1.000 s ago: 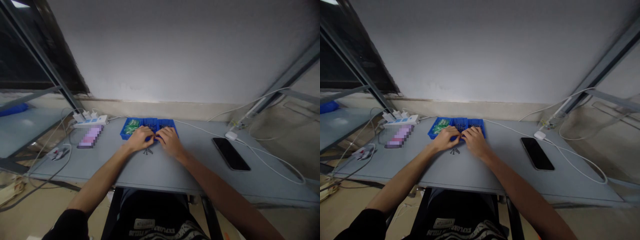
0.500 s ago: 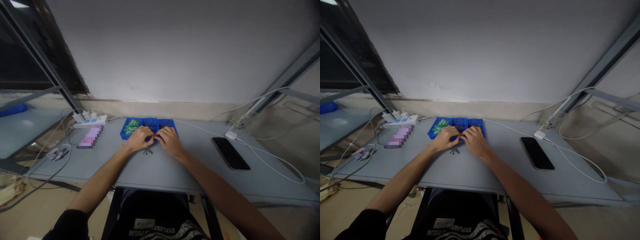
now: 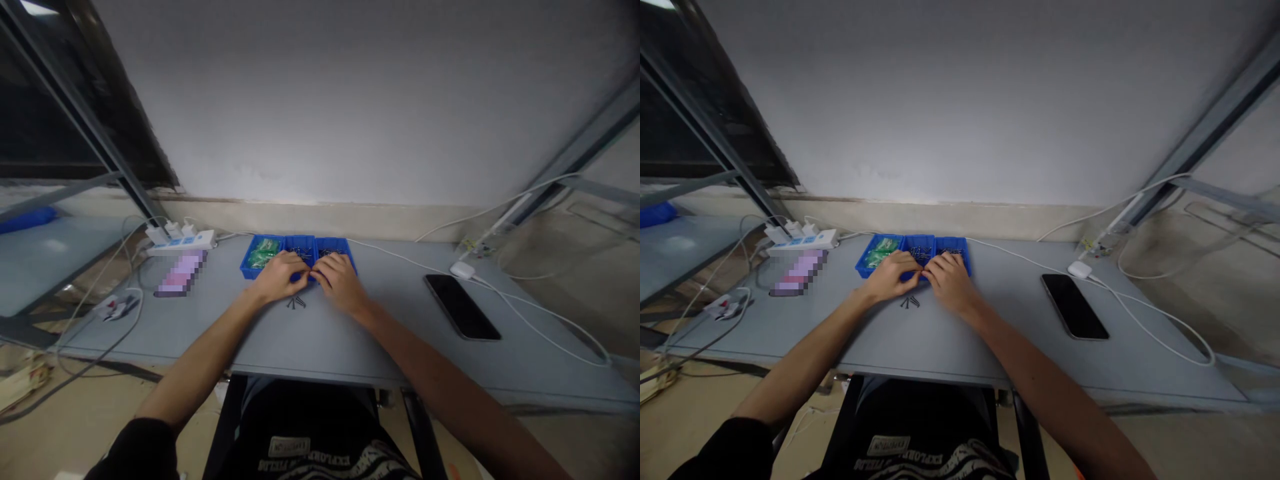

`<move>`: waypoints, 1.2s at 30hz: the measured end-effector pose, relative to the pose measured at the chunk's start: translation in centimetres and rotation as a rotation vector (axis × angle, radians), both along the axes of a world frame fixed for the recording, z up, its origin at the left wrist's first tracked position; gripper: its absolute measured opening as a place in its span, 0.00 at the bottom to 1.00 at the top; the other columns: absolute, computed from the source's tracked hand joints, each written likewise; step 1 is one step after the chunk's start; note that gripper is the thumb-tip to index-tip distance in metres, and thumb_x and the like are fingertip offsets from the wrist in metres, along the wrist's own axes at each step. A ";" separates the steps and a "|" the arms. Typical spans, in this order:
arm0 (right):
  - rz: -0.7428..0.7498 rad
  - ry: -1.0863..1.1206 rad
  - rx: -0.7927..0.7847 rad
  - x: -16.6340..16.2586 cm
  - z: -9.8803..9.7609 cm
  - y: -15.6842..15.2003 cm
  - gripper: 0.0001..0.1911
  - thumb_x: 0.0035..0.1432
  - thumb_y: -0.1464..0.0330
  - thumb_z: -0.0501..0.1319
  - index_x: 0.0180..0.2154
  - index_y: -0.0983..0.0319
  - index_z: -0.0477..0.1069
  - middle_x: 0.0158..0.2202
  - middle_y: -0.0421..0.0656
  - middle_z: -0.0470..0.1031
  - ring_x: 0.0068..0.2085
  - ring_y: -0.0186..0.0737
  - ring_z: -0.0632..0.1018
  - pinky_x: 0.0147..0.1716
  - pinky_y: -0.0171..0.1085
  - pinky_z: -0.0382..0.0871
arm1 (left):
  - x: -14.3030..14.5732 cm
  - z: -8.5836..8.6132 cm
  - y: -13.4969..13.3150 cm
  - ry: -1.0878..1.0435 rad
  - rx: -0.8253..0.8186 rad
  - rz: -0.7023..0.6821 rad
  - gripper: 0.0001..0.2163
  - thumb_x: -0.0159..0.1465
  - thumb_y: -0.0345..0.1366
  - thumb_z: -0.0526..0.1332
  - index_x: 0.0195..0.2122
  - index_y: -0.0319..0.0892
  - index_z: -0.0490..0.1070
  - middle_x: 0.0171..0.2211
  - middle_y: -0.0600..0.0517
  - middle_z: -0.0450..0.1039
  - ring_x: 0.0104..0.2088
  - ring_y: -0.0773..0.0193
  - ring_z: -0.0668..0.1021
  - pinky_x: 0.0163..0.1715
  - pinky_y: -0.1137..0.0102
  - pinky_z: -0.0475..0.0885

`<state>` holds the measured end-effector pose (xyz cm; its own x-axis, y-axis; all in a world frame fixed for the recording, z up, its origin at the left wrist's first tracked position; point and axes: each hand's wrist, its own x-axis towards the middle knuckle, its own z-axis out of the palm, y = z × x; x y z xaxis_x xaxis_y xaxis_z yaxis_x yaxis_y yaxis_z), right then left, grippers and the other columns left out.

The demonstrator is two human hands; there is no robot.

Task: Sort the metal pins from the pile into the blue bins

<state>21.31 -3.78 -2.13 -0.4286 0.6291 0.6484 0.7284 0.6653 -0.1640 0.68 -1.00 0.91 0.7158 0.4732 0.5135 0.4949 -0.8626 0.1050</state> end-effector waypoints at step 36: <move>0.200 -0.263 -0.432 -1.2 -0.4 -2.0 0.17 0.73 0.69 0.56 0.57 0.52 0.77 0.51 0.43 0.82 0.49 0.45 0.82 0.48 0.40 0.72 | -0.3 -0.6 0.8 -0.225 0.115 0.181 0.12 0.73 0.33 0.58 0.55 0.43 0.76 0.49 0.47 0.76 0.49 0.55 0.75 0.53 0.57 0.73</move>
<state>20.10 -5.83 -2.49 -0.6803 0.7041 0.2033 0.6479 0.7075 -0.2824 0.40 -0.21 0.32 0.4878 0.5123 0.7068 0.6167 -0.7753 0.1363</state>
